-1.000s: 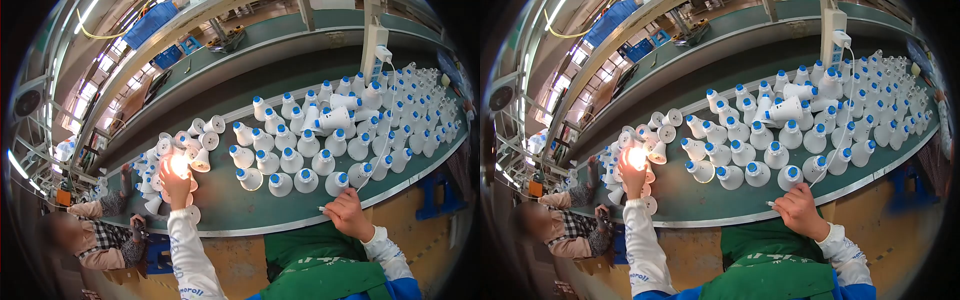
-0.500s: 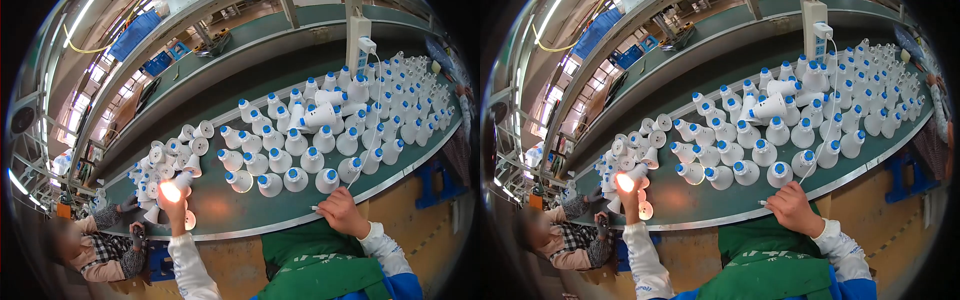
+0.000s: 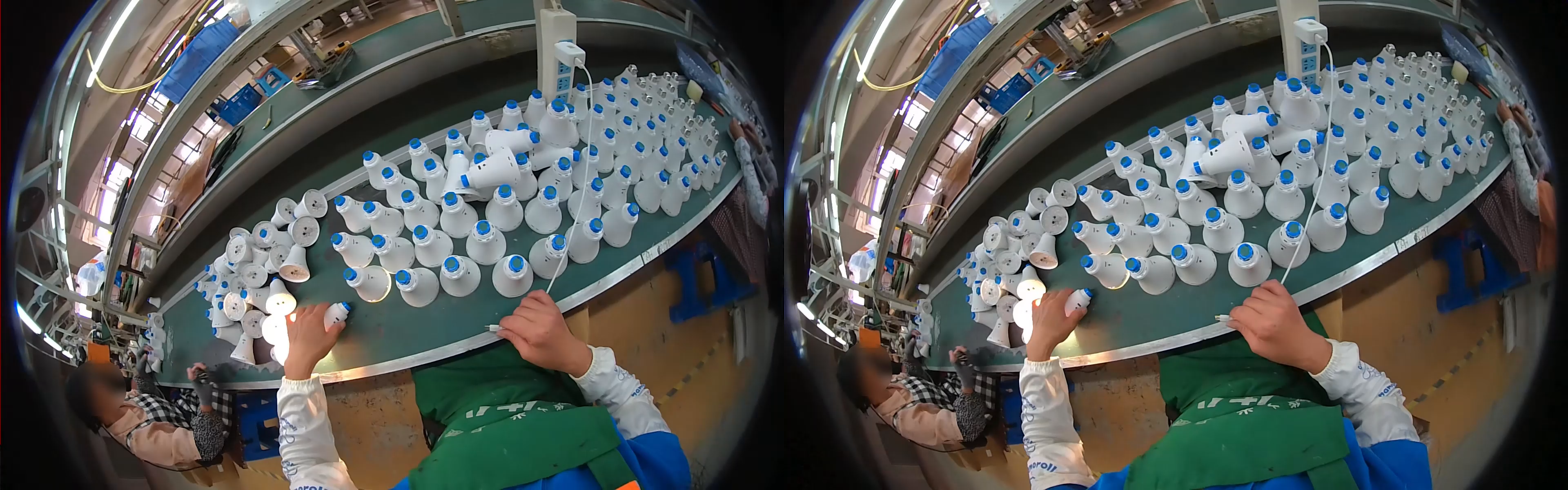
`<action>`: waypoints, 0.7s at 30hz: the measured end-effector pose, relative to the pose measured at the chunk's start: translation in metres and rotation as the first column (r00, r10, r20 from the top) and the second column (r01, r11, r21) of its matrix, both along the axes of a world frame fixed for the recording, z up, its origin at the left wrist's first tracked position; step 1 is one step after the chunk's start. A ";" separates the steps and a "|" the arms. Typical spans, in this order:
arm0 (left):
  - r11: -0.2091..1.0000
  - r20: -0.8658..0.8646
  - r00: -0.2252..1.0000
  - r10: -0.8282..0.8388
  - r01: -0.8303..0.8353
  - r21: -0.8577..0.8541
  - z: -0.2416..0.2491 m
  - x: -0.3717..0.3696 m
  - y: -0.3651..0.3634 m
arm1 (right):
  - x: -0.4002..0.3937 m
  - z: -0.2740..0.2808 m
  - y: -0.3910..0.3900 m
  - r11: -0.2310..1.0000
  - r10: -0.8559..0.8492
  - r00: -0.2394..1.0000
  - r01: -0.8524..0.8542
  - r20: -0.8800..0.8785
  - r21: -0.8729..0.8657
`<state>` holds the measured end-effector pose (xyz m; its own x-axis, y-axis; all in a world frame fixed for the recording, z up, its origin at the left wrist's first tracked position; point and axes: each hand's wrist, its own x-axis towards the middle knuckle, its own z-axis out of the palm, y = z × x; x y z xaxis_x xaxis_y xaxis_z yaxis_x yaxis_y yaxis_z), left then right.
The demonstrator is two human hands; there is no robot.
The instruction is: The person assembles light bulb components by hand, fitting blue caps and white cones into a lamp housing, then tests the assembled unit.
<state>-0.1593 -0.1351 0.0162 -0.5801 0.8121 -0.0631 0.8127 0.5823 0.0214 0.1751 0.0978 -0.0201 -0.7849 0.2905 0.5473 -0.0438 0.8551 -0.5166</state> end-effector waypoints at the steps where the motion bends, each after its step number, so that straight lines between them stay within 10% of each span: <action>1: 1.000 0.001 1.000 -0.007 0.007 0.001 0.001 -0.001 0.002 | 0.001 0.001 0.000 1.000 -0.003 1.000 0.003 0.002 0.003; 4: 0.996 0.168 0.983 0.077 -0.068 -0.058 0.007 -0.002 0.006 | 0.004 0.002 0.003 1.000 -0.018 1.000 0.018 0.004 0.010; 7: 0.955 0.472 0.870 0.140 -0.244 0.166 0.002 0.012 -0.004 | 0.005 0.000 0.005 1.000 -0.024 1.000 0.024 0.013 0.011; 9: 0.733 0.782 0.616 -0.096 -0.488 0.475 -0.008 0.028 -0.008 | 0.005 -0.002 0.004 1.000 -0.016 0.999 0.016 0.035 0.009; 13: 0.423 0.755 0.580 -0.306 -0.628 0.653 -0.044 0.060 0.008 | 0.000 -0.001 0.000 1.000 0.002 1.000 -0.002 0.005 -0.014; 21: 0.691 0.465 0.866 -0.186 -0.221 0.688 -0.048 0.092 0.012 | 0.004 -0.003 0.001 1.000 -0.016 1.000 0.015 0.024 0.025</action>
<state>-0.0669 -0.1229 -0.0319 -0.6535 0.7131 0.2540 0.5652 0.2365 0.7903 0.1795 0.0989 -0.0230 -0.7935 0.2894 0.5354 -0.0180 0.8682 -0.4959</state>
